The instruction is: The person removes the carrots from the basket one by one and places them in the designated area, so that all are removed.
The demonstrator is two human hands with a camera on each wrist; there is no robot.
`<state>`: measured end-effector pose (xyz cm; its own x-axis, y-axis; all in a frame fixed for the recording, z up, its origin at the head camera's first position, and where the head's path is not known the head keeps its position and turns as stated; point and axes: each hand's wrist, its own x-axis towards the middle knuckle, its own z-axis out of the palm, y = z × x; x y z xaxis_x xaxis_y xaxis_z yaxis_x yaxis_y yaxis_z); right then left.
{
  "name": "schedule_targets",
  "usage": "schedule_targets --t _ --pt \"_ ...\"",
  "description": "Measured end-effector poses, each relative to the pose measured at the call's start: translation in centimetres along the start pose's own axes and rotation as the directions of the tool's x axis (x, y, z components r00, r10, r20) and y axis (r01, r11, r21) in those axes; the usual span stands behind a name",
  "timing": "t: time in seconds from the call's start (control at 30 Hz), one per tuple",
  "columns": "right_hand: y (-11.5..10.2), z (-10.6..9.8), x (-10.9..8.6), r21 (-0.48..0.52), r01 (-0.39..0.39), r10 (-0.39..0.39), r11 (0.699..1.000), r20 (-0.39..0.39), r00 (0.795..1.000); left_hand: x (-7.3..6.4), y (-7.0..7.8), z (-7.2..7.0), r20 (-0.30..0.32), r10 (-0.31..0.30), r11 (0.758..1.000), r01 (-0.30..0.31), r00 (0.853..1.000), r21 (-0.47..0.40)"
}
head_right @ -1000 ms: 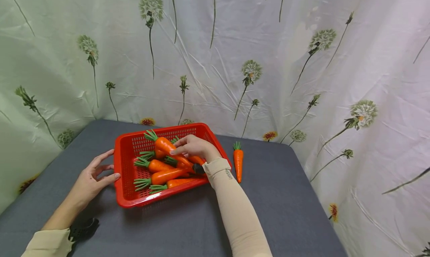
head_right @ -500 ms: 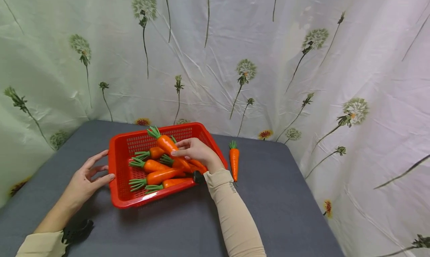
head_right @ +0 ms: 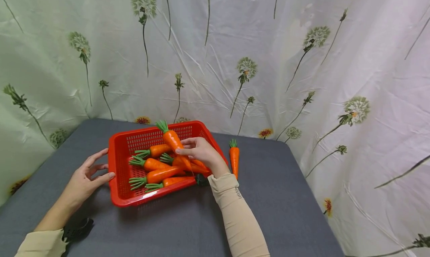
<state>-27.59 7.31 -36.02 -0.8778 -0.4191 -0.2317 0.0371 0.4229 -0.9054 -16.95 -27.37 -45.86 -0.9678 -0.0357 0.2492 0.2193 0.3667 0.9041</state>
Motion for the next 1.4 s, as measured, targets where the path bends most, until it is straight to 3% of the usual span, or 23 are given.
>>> schedule_targets --t 0.73,1.17,1.4 --pt "1.2 -1.8 -1.8 0.059 -0.024 0.031 0.998 -0.109 0.994 0.0 -0.1 0.1 -0.010 0.011 1.000 -0.011 1.000 0.001" --pt "1.8 -3.0 -2.3 0.161 -0.026 0.043 0.987 -0.103 0.994 0.0 0.1 0.3 -0.023 0.017 1.000 -0.017 1.000 0.005" --pt "2.2 -3.9 -2.5 0.166 -0.041 0.061 0.985 -0.119 0.991 0.0 -0.1 0.2 -0.023 0.029 1.000 -0.029 0.999 0.001"
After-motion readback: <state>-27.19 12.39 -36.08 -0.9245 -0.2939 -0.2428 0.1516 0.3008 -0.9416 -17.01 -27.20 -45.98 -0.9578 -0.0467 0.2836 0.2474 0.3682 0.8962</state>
